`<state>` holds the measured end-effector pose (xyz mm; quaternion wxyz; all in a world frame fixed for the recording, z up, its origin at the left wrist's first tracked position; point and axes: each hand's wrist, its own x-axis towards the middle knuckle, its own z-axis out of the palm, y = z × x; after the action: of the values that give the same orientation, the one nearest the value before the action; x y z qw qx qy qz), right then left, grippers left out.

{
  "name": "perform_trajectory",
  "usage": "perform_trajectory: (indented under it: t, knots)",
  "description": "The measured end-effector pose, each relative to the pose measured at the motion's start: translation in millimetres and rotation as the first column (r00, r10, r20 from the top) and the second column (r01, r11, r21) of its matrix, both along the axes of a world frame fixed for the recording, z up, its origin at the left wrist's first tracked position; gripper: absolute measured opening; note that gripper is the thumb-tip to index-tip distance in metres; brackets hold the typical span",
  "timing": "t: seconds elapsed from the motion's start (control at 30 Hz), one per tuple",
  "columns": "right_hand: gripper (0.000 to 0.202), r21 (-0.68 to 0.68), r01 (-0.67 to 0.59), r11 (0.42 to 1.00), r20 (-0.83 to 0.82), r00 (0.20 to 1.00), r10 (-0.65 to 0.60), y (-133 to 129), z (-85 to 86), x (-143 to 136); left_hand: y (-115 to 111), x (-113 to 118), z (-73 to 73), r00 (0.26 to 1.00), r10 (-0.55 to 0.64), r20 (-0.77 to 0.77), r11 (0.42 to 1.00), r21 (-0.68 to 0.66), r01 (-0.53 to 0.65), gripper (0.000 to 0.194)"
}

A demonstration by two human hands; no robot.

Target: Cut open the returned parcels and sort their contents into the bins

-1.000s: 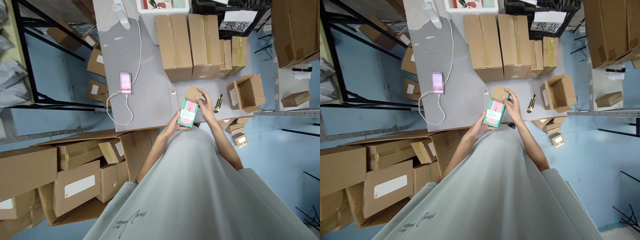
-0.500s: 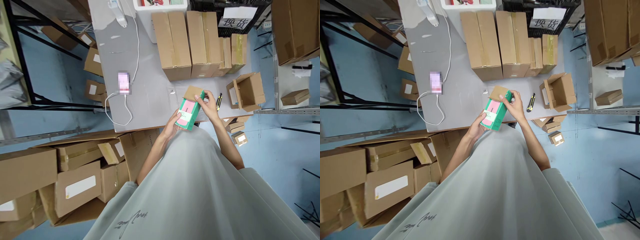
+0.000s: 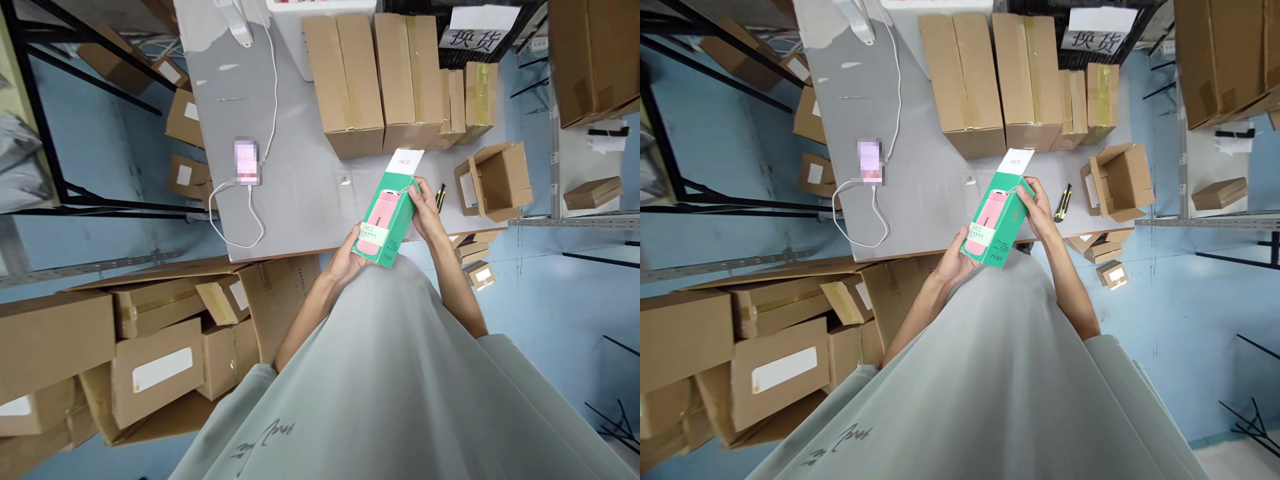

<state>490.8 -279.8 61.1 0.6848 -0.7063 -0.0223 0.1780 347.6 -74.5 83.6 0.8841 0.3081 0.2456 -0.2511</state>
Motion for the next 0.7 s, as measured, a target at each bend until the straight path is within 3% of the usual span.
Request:
perform_trajectory:
  t: [0.3,0.4,0.53,0.6,0.7]
  knots:
    - [0.090,0.042,0.091,0.995,-0.037,0.995,-0.090,6,-5.6,-10,1,1,-13.6,0.999,-0.020,-0.027,1.000,0.001,0.020,0.077]
    - [0.083,-0.002,0.132,0.991,-0.067,0.989,-0.132,6,-11.6,-11,3,6,-12.3,0.999,-0.024,0.025,0.973,0.230,0.018,0.071]
    - [0.077,-0.031,0.173,0.984,-0.057,0.983,-0.175,5,-17.6,-8,4,13,-8.0,0.989,-0.035,0.144,0.862,0.506,-0.043,0.071]
    - [0.076,-0.025,0.161,0.987,-0.043,0.986,-0.162,3,-15.5,-7,4,14,-8.5,0.988,-0.040,0.147,0.861,0.508,-0.041,0.071]
    - [0.079,-0.021,0.096,0.995,-0.019,0.995,-0.097,-2,-5.7,-6,6,13,-13.8,0.999,-0.001,0.037,0.942,0.334,-0.011,0.067]
